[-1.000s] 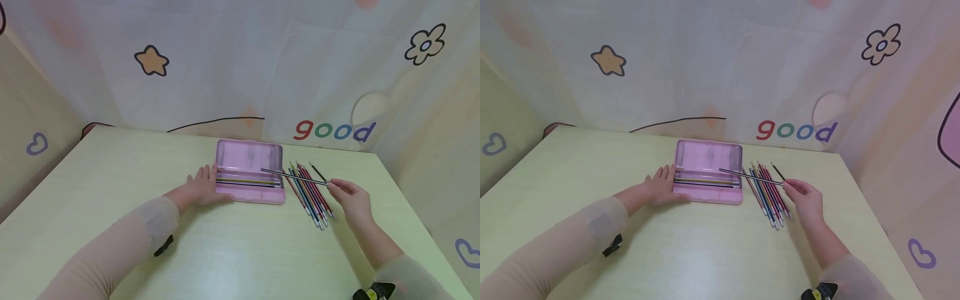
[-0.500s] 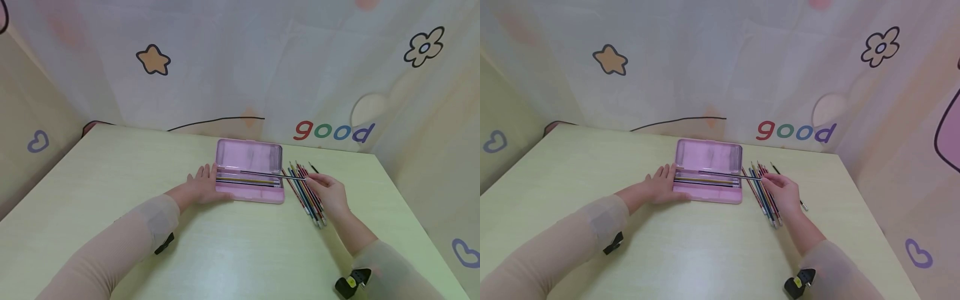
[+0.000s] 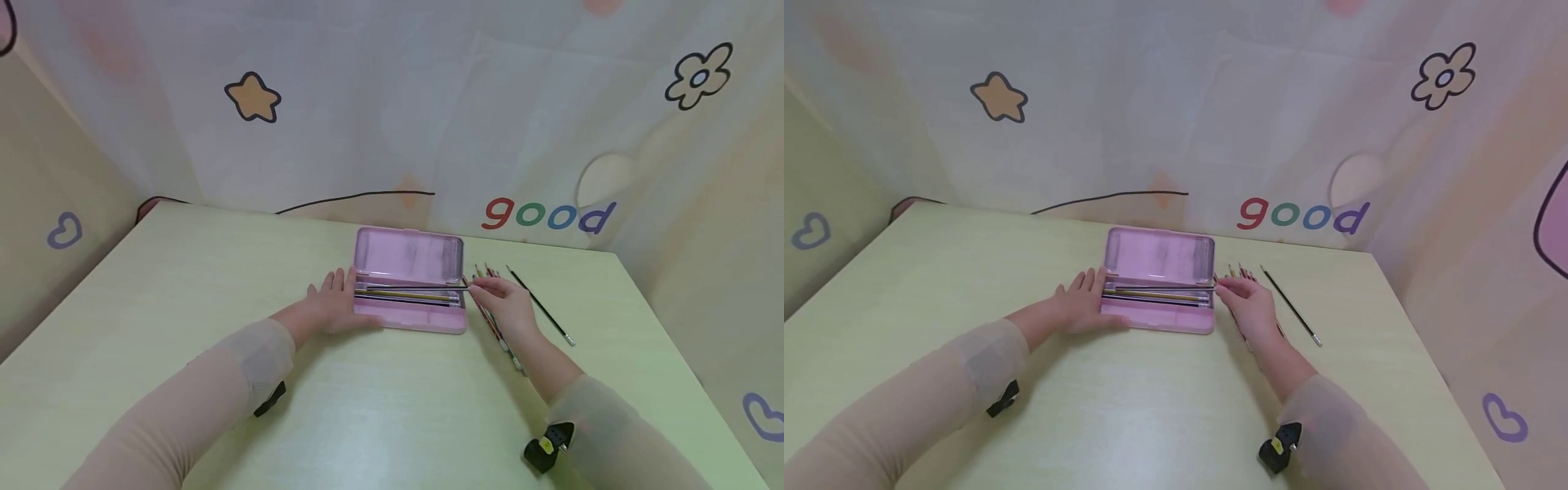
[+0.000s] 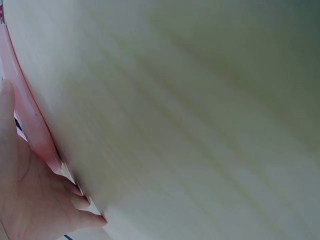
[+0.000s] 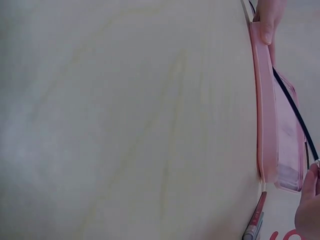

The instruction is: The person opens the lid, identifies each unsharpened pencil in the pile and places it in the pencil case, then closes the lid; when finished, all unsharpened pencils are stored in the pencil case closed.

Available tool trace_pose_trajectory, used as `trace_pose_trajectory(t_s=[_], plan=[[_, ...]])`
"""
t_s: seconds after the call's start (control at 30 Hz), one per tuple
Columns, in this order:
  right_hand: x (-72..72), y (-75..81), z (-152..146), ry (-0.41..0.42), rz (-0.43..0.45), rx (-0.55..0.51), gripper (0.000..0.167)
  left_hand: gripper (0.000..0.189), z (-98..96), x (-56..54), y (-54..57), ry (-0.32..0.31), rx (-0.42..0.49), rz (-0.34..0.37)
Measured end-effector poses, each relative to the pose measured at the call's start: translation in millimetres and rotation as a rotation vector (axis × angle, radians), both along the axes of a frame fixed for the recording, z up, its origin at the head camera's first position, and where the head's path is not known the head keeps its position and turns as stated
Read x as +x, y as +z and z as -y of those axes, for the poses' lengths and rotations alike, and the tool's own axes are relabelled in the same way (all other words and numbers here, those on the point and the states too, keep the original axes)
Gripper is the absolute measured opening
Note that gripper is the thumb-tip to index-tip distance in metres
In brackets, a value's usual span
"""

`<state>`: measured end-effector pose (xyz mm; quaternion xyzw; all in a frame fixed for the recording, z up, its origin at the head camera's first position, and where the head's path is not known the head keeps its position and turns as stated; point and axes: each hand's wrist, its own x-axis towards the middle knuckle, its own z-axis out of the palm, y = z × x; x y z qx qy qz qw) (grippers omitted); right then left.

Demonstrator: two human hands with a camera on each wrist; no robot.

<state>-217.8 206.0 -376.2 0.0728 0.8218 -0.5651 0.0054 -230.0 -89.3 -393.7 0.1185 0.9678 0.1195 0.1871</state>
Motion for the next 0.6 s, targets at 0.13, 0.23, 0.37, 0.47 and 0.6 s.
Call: trace_pose_trajectory(t_s=[0.13,0.23,0.37,0.47,0.6], plan=[[-3.1,-2.4,6.4,0.026,0.001,-0.030,0.036,0.120,-0.8,0.2,0.5,0.000,0.007,-0.002],[-4.5,-3.9,9.0,0.038,0.008,-0.021,0.034,0.120,-1.7,0.5,1.1,0.001,0.007,0.005],[-6.2,-5.0,11.3,0.056,0.000,0.036,0.032,0.120,-2.9,0.8,1.4,0.006,0.004,0.011],[-7.9,-6.1,13.4,0.073,-0.011,0.085,0.030,0.120,-3.3,1.1,2.1,0.007,0.008,0.010],[-10.2,-8.0,17.0,0.095,-0.017,0.112,0.027,0.119,-3.3,1.2,3.1,0.007,0.002,0.012]])
